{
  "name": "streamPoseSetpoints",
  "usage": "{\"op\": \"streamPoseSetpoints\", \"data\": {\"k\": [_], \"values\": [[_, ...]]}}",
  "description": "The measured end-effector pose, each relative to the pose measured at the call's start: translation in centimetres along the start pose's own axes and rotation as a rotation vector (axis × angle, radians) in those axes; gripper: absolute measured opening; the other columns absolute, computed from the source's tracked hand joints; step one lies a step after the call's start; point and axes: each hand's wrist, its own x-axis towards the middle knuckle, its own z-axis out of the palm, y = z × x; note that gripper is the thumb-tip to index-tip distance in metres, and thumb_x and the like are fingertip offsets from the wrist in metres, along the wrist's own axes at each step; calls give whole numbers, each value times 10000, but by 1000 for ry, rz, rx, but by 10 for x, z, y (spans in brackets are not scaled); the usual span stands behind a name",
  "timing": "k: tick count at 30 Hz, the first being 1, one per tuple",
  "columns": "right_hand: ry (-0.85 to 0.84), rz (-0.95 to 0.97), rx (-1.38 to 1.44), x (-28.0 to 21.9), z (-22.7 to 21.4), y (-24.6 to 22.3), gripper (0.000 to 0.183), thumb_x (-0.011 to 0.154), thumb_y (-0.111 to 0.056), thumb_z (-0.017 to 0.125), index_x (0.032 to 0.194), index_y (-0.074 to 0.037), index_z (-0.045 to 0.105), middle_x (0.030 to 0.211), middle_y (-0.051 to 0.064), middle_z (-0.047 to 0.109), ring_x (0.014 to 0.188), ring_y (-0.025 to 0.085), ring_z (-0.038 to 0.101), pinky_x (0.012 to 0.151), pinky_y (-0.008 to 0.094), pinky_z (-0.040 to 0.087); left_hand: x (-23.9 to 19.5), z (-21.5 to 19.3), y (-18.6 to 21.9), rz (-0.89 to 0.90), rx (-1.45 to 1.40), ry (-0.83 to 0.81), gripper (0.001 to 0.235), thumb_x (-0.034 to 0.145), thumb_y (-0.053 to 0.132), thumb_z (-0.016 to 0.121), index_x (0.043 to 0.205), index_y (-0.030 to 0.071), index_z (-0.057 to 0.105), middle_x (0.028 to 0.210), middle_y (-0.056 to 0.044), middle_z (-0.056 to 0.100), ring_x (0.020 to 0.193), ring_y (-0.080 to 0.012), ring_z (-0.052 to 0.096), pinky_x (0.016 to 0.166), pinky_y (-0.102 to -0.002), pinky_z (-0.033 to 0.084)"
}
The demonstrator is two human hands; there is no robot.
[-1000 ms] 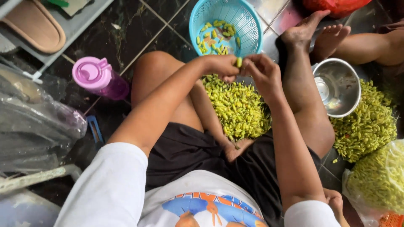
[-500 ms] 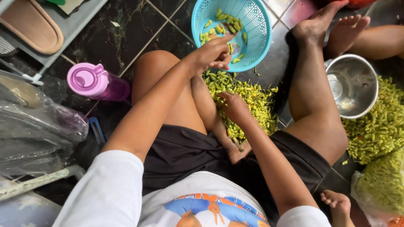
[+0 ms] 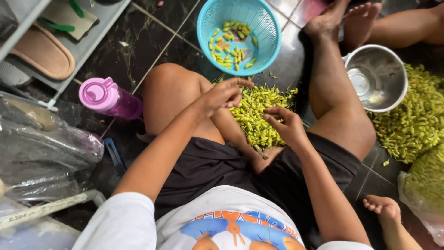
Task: The person sits on the floor and manually shells green vegetables, likely winged beans, by hand. They separate the beans from the pods and place the shelled beans into a blue basket while discarding the pods onto a pile on the floor.
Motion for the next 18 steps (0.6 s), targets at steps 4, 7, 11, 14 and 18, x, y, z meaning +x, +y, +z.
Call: {"op": "streamPoseSetpoints", "data": {"k": [4,7,11,14,18], "values": [[278,57,372,-23,-3,9,276,948,-105,781,1206,-46,704,1034,49,735,895,94,669,810,248,584,-6,31,-19,-2,72,-62,402,1002,83,394,1386,22,499,498,27,430,384,-29,324,622,-189,502],[414,-40,467,-28,9,-1,287,916,-71,807,1178,-3,709,1020,117,733,871,161,703,783,336,634,4,44,-47,-5,132,-176,385,1025,63,396,1396,23,489,475,1,464,376,-58,343,586,-207,481],[454,-161,289,-34,9,-11,255,857,-61,844,1098,-83,763,944,103,758,870,194,726,752,344,612,6,47,-74,-62,204,-162,316,1043,114,460,1352,51,478,418,-63,453,336,-140,357,478,-258,401],[434,-193,-42,-53,7,-28,216,811,-164,878,1004,-219,797,901,7,782,841,177,722,715,302,586,5,46,-87,-147,271,-111,241,1058,153,485,1274,49,504,414,-53,482,342,-130,357,455,-247,381],[405,-166,-220,-70,5,-18,244,841,-205,829,1078,-238,781,896,29,763,810,195,695,713,334,578,4,68,-87,-270,348,-106,201,1061,148,462,1226,40,503,417,-44,492,352,-136,328,460,-273,369]]}}
